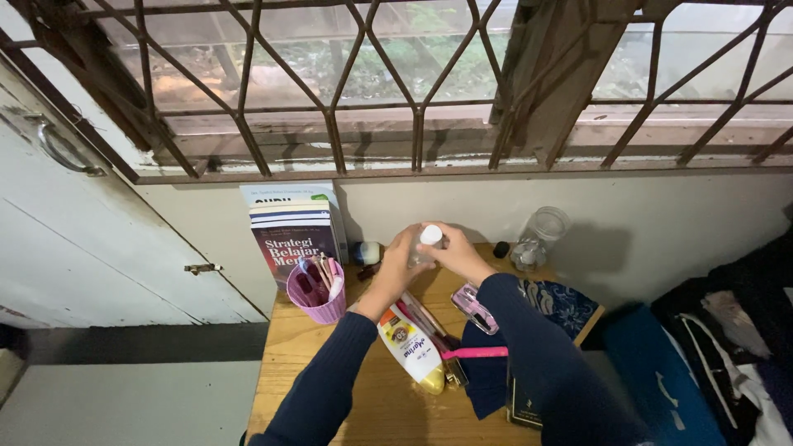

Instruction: Organizing various personal care items and stationery on a wooden desk.

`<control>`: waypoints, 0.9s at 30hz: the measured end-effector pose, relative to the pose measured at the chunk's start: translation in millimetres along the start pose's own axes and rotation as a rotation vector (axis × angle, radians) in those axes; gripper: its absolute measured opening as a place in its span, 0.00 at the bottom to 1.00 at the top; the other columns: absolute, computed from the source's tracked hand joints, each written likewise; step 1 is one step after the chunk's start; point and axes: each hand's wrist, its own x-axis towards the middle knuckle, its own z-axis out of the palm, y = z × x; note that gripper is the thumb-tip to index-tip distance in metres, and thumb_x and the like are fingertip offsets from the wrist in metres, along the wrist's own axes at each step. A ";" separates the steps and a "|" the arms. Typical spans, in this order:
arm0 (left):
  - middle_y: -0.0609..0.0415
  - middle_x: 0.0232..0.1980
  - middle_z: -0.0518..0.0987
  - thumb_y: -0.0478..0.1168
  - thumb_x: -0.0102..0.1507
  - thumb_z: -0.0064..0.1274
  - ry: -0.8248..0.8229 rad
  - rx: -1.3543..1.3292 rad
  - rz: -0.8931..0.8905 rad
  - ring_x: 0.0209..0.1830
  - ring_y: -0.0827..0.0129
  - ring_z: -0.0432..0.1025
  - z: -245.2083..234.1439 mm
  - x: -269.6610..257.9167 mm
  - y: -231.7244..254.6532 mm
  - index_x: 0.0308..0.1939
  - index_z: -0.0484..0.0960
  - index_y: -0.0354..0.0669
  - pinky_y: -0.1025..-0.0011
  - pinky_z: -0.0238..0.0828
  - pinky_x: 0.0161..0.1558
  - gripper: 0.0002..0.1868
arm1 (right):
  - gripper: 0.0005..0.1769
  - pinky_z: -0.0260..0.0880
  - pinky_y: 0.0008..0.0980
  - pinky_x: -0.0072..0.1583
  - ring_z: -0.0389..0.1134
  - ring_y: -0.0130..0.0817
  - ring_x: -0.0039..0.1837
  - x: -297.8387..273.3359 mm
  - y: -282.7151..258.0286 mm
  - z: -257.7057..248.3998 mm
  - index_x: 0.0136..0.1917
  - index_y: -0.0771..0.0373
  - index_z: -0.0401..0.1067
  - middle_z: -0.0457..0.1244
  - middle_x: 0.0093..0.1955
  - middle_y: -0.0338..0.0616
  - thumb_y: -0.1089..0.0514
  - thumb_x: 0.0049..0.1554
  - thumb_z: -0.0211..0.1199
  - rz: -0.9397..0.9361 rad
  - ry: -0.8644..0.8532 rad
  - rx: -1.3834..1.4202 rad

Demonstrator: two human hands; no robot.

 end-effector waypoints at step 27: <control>0.36 0.62 0.77 0.34 0.52 0.69 -0.011 -0.106 -0.011 0.63 0.41 0.72 42.2 44.5 1.6 0.64 0.73 0.38 0.57 0.74 0.58 0.36 | 0.21 0.72 0.35 0.50 0.72 0.31 0.47 -1.2 -31.3 -42.7 0.53 0.61 0.78 0.73 0.46 0.44 0.50 0.50 0.76 0.076 0.254 -0.348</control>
